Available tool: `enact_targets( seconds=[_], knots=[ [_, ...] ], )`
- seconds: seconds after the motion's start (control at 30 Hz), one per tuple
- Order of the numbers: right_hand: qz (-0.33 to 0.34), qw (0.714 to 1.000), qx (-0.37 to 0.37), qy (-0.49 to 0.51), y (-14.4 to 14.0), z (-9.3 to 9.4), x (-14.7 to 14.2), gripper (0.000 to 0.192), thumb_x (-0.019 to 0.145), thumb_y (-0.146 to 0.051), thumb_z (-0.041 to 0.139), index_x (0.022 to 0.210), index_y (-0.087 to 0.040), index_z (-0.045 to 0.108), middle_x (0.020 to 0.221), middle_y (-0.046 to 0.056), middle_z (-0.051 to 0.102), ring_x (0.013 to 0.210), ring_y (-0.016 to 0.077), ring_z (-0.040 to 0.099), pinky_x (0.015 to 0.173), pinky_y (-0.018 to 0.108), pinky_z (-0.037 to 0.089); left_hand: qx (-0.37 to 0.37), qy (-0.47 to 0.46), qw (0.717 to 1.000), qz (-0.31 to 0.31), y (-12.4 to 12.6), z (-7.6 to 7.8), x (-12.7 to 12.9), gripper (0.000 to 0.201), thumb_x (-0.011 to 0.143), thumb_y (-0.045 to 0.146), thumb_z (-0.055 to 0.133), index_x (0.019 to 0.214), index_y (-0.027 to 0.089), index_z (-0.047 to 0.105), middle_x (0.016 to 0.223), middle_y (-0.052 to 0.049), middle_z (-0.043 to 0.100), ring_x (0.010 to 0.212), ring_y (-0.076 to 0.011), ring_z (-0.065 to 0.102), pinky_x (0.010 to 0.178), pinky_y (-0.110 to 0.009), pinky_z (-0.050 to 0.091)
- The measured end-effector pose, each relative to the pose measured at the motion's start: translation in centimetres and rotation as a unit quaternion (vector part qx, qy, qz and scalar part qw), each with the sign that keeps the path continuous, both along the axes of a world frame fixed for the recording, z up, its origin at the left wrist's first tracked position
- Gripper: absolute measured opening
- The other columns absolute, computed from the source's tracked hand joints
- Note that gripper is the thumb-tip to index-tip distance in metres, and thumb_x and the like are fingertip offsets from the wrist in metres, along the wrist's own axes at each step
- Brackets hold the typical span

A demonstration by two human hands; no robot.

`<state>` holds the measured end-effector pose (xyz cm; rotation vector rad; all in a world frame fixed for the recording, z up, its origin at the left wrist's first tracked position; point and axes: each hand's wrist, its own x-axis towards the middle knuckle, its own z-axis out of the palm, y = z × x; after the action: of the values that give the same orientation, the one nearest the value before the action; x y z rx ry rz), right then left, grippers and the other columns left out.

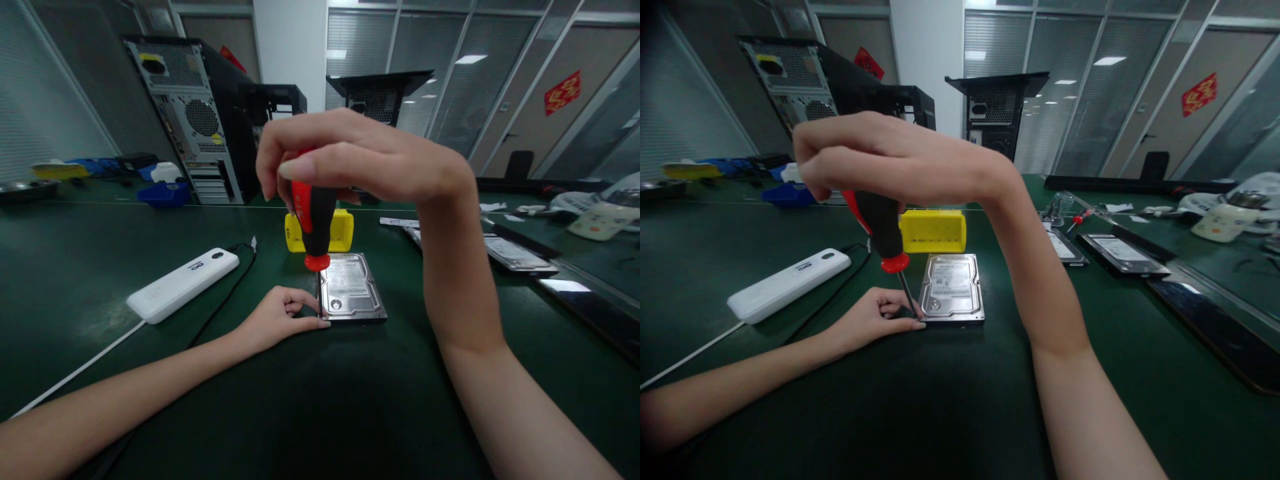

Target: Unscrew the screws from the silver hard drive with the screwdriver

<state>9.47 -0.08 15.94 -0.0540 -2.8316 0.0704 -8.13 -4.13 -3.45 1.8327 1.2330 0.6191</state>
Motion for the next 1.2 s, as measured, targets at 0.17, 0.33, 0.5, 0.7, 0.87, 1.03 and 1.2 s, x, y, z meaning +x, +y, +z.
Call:
enact_targets(
  seconds=[0.17, 0.33, 0.5, 0.7, 0.87, 1.03, 1.2],
  knots=[
    [0.005, 0.999, 0.018, -0.034, -0.02, 0.27, 0.23, 0.051, 0.096, -0.044, 0.013, 0.106, -0.021, 0.057, 0.119, -0.004, 0.058, 0.118, 0.0130, 0.053, 0.094, 0.022, 0.052, -0.008, -0.010, 1.000, 0.003, -0.02, 0.09, 0.02, 0.035, 0.071, 0.043, 0.075, 0.090, 0.013, 0.075, 0.057, 0.006, 0.042, 0.053, -0.0096, 0.027, 0.052, -0.023, 0.024],
    [-0.034, 0.994, 0.103, -0.016, 0.22, 0.14, -0.11, 0.060, 0.098, -0.056, 0.011, 0.105, -0.020, 0.059, 0.111, -0.001, 0.061, 0.111, 0.0125, 0.056, 0.093, 0.022, 0.052, -0.018, -0.016, 1.000, 0.006, -0.11, 0.36, 0.16, 0.034, 0.070, 0.041, 0.075, 0.089, 0.013, 0.074, 0.060, 0.005, 0.047, 0.053, -0.0099, 0.029, 0.052, -0.023, 0.024],
    [-0.093, 0.992, 0.087, 0.016, 0.71, -0.42, -0.10, 0.048, 0.098, -0.049, 0.020, 0.097, -0.020, 0.059, 0.097, -0.003, 0.063, 0.084, 0.0096, 0.059, 0.075, 0.019, 0.052, -0.026, -0.010, 1.000, 0.000, -0.16, 0.50, 0.09, 0.034, 0.073, 0.042, 0.075, 0.091, 0.013, 0.074, 0.064, 0.004, 0.053, 0.054, -0.0100, 0.031, 0.053, -0.024, 0.024],
    [-0.086, 0.996, 0.023, 0.006, 0.75, -0.18, 0.55, 0.059, 0.095, -0.053, 0.015, 0.103, -0.016, 0.061, 0.105, -0.003, 0.063, 0.086, 0.0095, 0.060, 0.068, 0.017, 0.051, -0.026, -0.017, 0.999, -0.010, -0.27, 0.51, -0.04, 0.034, 0.074, 0.042, 0.075, 0.092, 0.013, 0.074, 0.069, 0.003, 0.055, 0.055, -0.0102, 0.032, 0.052, -0.023, 0.025],
    [-0.091, 0.996, 0.016, -0.002, 0.73, -0.16, 0.50, 0.065, 0.097, -0.052, 0.010, 0.096, -0.015, 0.064, 0.109, -0.004, 0.064, 0.106, 0.0120, 0.059, 0.080, 0.016, 0.053, -0.023, -0.010, 1.000, -0.004, -0.14, 0.34, 0.02, 0.034, 0.074, 0.042, 0.075, 0.091, 0.014, 0.074, 0.063, 0.005, 0.048, 0.054, -0.0096, 0.030, 0.052, -0.023, 0.024],
    [-0.060, 0.998, 0.004, -0.035, 0.92, -0.37, 0.38, 0.075, 0.097, -0.053, 0.004, 0.073, -0.014, 0.063, 0.112, -0.007, 0.065, 0.122, 0.0134, 0.051, 0.093, 0.017, 0.050, -0.015, -0.019, 1.000, -0.004, -0.06, 0.20, 0.07, 0.032, 0.073, 0.041, 0.075, 0.090, 0.013, 0.075, 0.060, 0.005, 0.044, 0.054, -0.0097, 0.028, 0.053, -0.023, 0.024],
    [-0.053, 0.998, 0.028, -0.029, 0.47, 0.03, 0.40, 0.068, 0.098, -0.049, 0.011, 0.072, -0.016, 0.063, 0.114, -0.009, 0.065, 0.120, 0.0120, 0.053, 0.092, 0.015, 0.050, -0.020, -0.011, 1.000, 0.003, -0.05, 0.24, 0.05, 0.036, 0.071, 0.043, 0.075, 0.091, 0.012, 0.074, 0.059, 0.006, 0.043, 0.054, -0.0097, 0.028, 0.052, -0.024, 0.021]
  ],
)
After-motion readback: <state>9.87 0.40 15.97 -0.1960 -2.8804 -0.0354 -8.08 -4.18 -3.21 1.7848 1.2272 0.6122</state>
